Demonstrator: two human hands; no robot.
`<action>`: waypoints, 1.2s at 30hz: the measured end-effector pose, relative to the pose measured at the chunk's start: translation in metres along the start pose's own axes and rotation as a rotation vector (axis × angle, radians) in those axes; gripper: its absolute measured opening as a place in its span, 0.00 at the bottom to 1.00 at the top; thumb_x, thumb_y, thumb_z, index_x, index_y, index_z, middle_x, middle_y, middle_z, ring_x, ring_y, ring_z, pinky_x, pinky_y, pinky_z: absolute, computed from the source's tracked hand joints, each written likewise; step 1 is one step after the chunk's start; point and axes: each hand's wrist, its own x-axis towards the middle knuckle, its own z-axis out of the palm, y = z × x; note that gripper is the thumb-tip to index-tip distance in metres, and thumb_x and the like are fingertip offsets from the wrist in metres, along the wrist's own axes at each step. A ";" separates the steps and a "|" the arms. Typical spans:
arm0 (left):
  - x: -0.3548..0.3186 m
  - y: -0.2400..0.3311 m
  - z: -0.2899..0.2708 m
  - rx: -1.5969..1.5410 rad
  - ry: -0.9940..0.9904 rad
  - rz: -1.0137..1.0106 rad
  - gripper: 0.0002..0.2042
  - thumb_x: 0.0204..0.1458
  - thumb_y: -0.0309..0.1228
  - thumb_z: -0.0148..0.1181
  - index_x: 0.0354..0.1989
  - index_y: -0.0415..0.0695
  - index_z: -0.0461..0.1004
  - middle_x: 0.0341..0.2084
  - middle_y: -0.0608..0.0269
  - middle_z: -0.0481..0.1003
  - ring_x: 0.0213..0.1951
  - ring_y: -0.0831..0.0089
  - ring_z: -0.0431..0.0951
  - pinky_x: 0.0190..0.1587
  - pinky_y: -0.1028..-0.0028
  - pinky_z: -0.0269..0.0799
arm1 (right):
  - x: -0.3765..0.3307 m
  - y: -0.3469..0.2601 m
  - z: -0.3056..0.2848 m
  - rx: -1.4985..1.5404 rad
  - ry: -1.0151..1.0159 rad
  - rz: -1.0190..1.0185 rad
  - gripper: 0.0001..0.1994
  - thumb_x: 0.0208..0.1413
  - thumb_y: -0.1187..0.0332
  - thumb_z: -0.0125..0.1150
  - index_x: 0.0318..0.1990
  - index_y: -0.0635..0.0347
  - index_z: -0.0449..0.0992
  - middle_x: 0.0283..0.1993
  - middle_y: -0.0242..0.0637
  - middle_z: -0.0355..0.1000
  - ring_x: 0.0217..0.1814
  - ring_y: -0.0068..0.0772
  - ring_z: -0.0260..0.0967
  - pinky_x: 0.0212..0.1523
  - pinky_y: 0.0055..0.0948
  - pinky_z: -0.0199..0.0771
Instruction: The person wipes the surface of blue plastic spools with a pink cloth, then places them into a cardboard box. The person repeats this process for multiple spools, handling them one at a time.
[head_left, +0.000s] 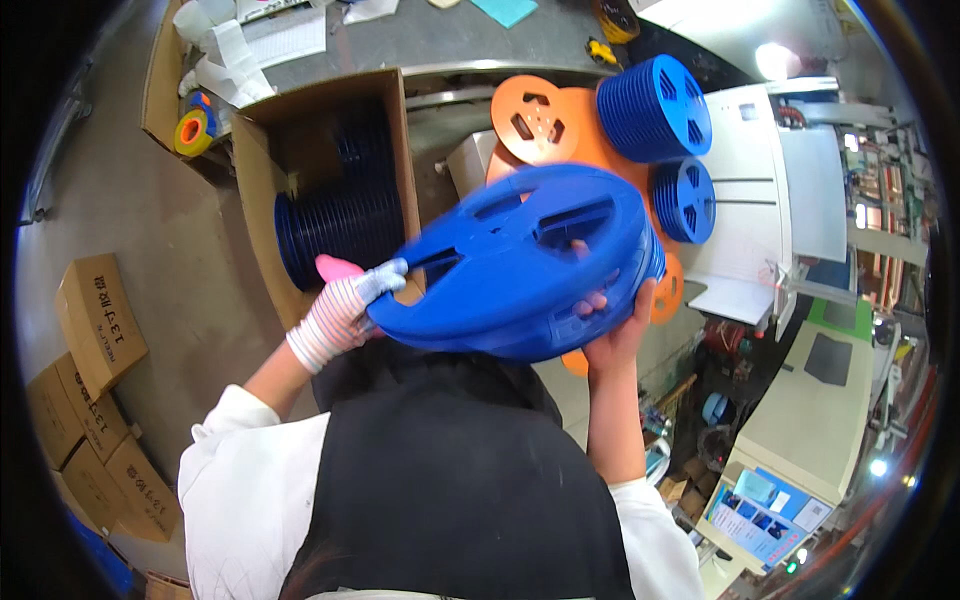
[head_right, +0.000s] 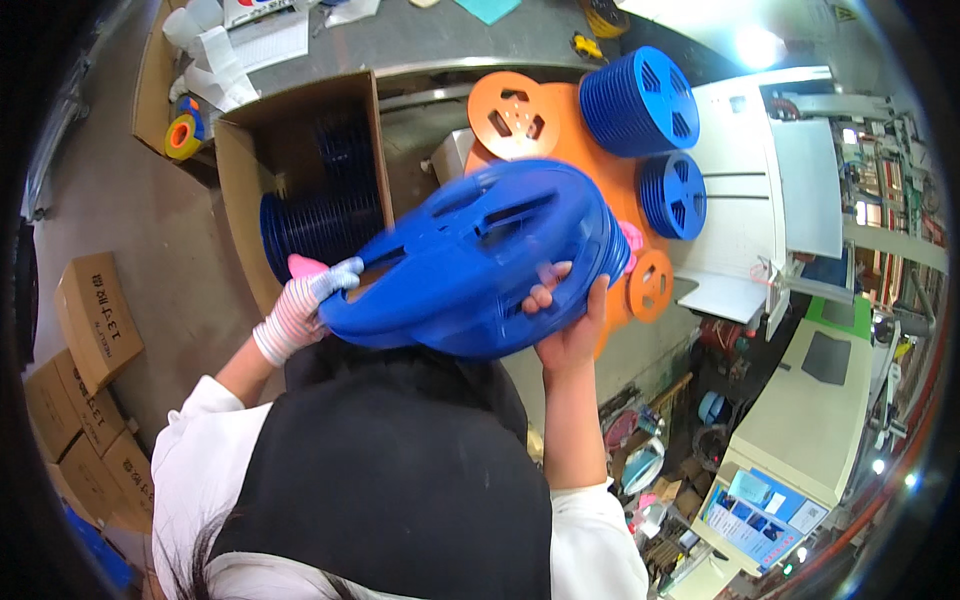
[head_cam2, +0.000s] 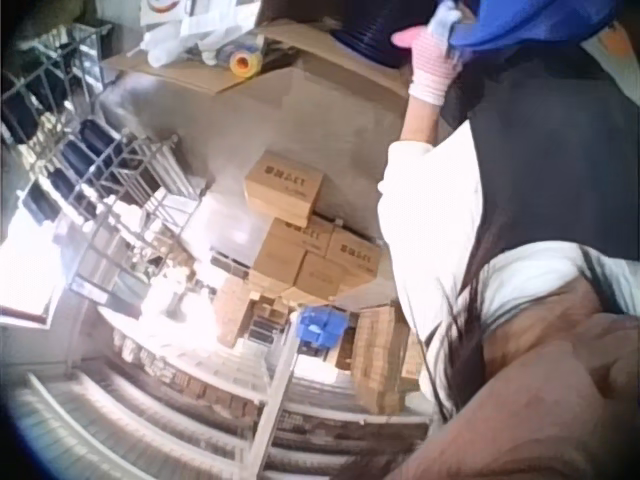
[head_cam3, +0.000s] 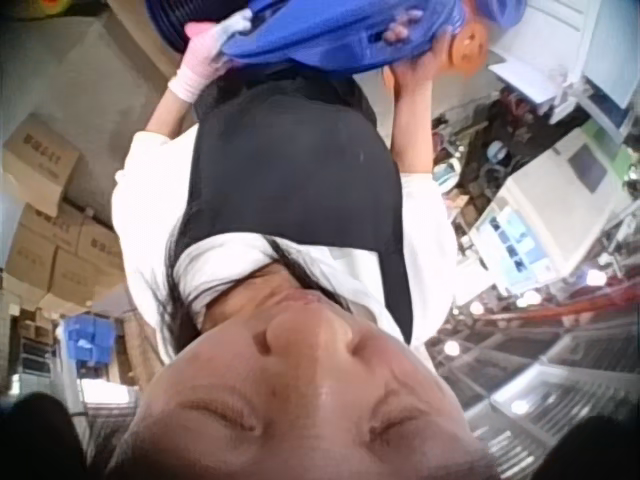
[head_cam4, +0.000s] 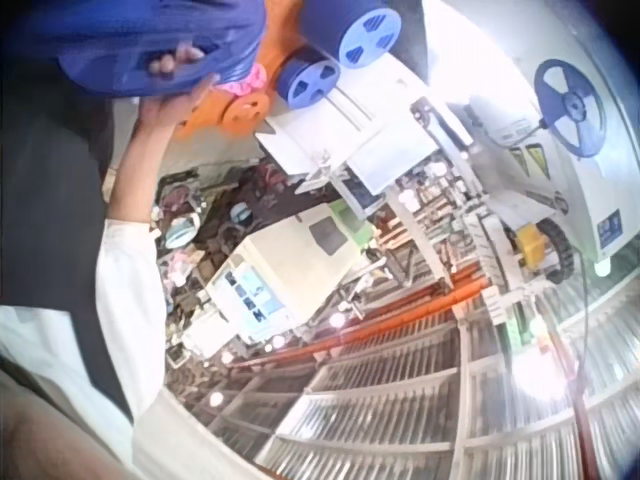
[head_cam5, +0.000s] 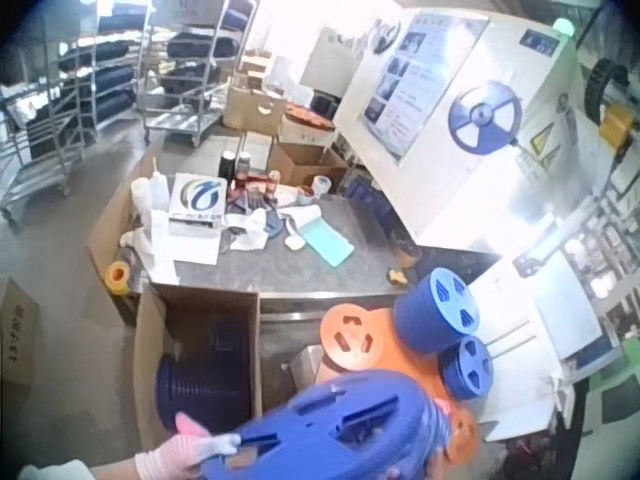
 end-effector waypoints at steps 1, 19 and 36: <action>-0.006 -0.001 -0.001 0.293 -0.117 0.265 0.12 0.57 0.24 0.57 0.50 0.40 0.74 0.48 0.58 0.77 0.33 0.72 0.79 0.38 0.77 0.74 | 0.001 0.001 -0.001 -0.033 -0.013 -0.005 0.27 0.61 0.43 0.54 0.48 0.62 0.72 0.74 0.52 0.51 0.32 0.31 0.66 0.38 0.34 0.70; -0.042 -0.010 -0.049 -0.364 -0.142 0.091 0.12 0.54 0.30 0.65 0.44 0.41 0.74 0.44 0.44 0.78 0.40 0.63 0.82 0.50 0.66 0.76 | -0.015 0.013 -0.008 -0.178 -0.109 0.005 0.20 0.60 0.50 0.56 0.42 0.61 0.70 0.74 0.50 0.49 0.29 0.23 0.65 0.34 0.27 0.68; -0.046 -0.019 -0.051 -0.359 -0.079 0.135 0.13 0.54 0.31 0.64 0.46 0.41 0.74 0.43 0.48 0.78 0.48 0.58 0.79 0.53 0.61 0.75 | -0.016 0.010 -0.011 -0.177 -0.077 0.023 0.17 0.61 0.54 0.55 0.42 0.61 0.69 0.76 0.48 0.42 0.29 0.23 0.64 0.35 0.27 0.67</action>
